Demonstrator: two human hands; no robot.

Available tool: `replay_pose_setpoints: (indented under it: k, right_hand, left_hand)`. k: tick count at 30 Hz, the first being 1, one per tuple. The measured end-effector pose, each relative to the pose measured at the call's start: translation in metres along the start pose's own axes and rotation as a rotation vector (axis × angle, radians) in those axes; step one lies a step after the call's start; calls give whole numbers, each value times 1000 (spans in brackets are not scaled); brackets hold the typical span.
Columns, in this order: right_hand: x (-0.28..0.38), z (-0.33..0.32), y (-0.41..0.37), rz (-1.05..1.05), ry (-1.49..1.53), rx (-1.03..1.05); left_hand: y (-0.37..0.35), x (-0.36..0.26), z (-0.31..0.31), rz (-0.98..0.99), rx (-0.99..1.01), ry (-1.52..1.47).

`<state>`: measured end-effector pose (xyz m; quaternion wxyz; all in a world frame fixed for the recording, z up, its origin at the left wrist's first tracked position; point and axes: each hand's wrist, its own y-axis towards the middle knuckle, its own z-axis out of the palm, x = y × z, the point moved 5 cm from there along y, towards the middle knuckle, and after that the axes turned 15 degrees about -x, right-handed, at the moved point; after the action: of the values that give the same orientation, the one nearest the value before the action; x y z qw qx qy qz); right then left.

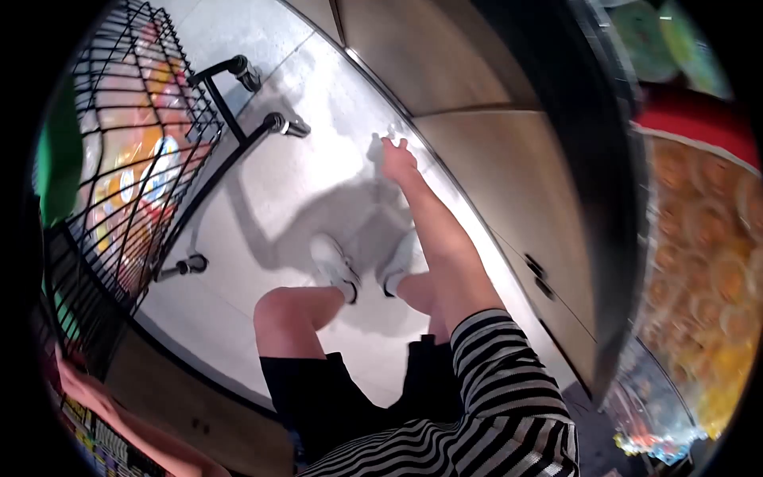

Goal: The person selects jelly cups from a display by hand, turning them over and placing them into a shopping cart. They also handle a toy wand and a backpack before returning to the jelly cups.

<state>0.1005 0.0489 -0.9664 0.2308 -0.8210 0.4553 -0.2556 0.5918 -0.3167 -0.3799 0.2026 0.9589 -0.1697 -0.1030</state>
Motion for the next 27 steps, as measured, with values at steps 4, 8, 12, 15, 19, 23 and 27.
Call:
replay_pose_setpoints:
  k: [4,8,12,15,19,23,27]
  right_hand:
    - [4,41,55,-4,-39,-71]
    - [-4,61,76,38,-65,-99]
    - [-16,63,70,139,71,-213]
    - [-18,49,60,193,128,-384]
    - [-34,41,48,233,48,-435]
    - [-28,48,60,183,4,-516]
    - [-10,15,18,94,-28,-451]
  left_hand:
    - [-9,8,-10,-94,-534,301]
    - [-6,-45,2,-112,-530,-40]
    - [-3,-29,1,-120,-584,-72]
    - [-1,-24,-2,-92,-589,-69]
    - [-2,-14,-1,-80,-566,-44]
    - [1,3,-8,-33,-536,-26]
    - [5,9,3,23,-394,-45]
